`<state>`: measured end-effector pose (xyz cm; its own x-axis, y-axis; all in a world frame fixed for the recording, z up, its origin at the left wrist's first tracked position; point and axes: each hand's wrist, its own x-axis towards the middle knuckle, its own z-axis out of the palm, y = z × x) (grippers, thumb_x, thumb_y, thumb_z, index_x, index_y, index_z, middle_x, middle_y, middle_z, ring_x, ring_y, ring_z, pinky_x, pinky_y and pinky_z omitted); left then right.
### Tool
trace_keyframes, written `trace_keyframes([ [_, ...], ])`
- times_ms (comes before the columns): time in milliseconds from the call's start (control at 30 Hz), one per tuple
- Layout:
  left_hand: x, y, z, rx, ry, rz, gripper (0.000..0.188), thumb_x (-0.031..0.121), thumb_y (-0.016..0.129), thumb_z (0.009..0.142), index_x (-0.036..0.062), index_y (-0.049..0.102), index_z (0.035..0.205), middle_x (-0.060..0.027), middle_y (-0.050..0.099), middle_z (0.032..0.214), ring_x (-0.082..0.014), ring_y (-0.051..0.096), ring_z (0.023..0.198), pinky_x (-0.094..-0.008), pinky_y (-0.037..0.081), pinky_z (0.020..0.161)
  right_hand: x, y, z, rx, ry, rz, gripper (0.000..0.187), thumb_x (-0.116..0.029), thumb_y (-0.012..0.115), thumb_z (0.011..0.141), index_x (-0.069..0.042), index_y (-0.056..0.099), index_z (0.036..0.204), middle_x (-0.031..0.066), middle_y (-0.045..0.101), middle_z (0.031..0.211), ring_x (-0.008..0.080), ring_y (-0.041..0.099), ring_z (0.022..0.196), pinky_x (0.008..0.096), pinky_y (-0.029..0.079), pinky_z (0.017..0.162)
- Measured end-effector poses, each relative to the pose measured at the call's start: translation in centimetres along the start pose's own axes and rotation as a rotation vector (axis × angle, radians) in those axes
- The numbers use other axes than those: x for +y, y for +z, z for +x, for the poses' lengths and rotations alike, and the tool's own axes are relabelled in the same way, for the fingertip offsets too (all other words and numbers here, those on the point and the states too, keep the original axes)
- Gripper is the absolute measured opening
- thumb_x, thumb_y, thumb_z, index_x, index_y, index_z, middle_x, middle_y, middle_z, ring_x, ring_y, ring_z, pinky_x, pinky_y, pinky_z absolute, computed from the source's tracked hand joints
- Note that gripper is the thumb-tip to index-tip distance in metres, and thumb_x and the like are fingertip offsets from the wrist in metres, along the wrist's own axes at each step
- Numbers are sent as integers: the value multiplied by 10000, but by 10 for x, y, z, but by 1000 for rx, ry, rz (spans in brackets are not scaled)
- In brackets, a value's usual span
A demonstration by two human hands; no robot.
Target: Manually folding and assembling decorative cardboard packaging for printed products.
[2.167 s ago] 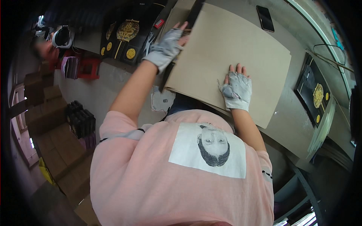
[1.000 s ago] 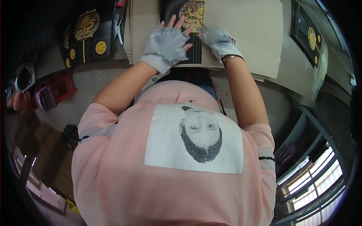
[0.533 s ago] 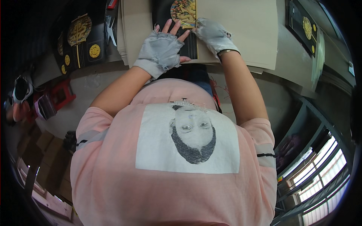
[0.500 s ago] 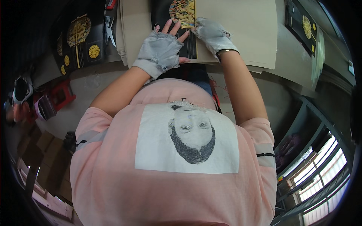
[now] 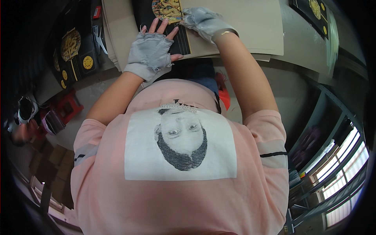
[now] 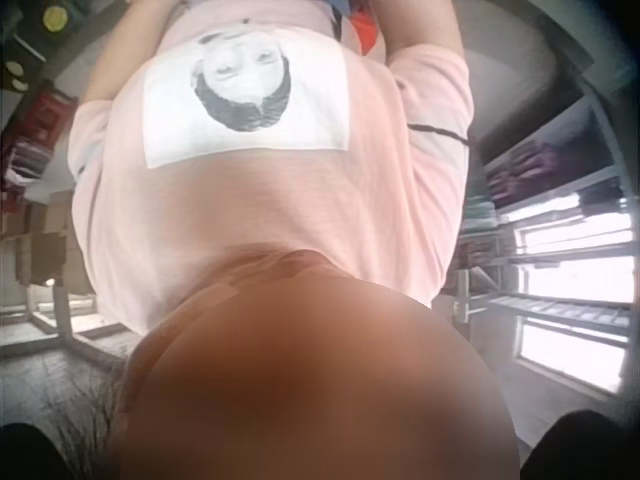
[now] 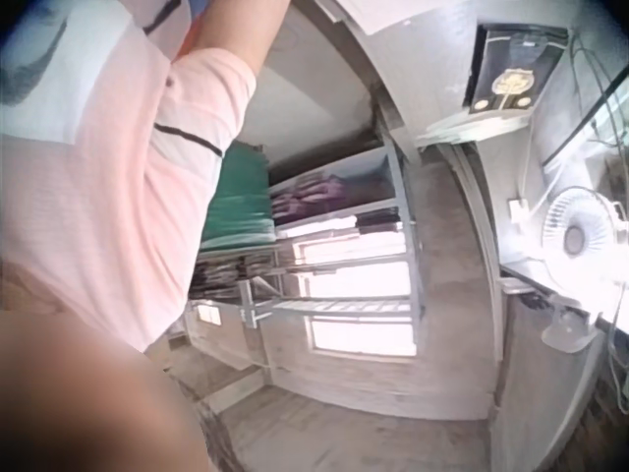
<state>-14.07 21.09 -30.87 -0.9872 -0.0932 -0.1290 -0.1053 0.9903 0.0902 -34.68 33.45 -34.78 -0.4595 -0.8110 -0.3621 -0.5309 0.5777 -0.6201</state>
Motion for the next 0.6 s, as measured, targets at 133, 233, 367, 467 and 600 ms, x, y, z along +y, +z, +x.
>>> trace_keyframes([
  [133, 2, 0, -1, -27, -3, 104, 951, 812, 600, 815, 271, 469, 1587, -111, 339, 1686, -330, 278, 1572, -575, 259, 1235, -9, -5, -6, -69, 76, 172, 282, -381, 677, 990, -134, 732, 1116, 9, 646, 698, 124, 579, 562, 300, 455, 522],
  [233, 3, -2, 2, -55, 3, 111, 946, 813, 596, 816, 280, 466, 1588, -109, 336, 1687, -329, 274, 1574, -570, 253, 1239, -3, -5, -3, -111, 113, 293, 285, -368, 688, 980, -133, 735, 1133, 11, 645, 694, 122, 573, 551, 301, 454, 520],
  [367, 1, 1, 1, -32, 4, 101, 905, 799, 589, 837, 281, 490, 1572, -106, 333, 1689, -329, 269, 1575, -577, 257, 1238, -20, -14, -9, -89, 137, 153, 319, -342, 700, 964, -127, 735, 1197, 62, 705, 770, 190, 648, 620, 358, 520, 597],
  [467, 3, -7, 5, -25, 25, 101, 871, 780, 586, 859, 269, 510, 1560, -105, 333, 1690, -332, 268, 1574, -579, 260, 1238, 3, 10, -3, 157, -60, -52, 363, -354, 691, 959, -120, 730, 1233, 136, 762, 955, 302, 736, 840, 424, 570, 765],
  [600, 2, -16, 4, -171, -18, 118, 928, 797, 605, 825, 264, 484, 1575, -98, 342, 1689, -331, 273, 1573, -578, 281, 1230, -41, -8, -42, 202, 5, 8, 486, -398, 720, 891, -87, 705, 1265, 183, 717, 1240, 363, 689, 1146, 463, 552, 951],
])
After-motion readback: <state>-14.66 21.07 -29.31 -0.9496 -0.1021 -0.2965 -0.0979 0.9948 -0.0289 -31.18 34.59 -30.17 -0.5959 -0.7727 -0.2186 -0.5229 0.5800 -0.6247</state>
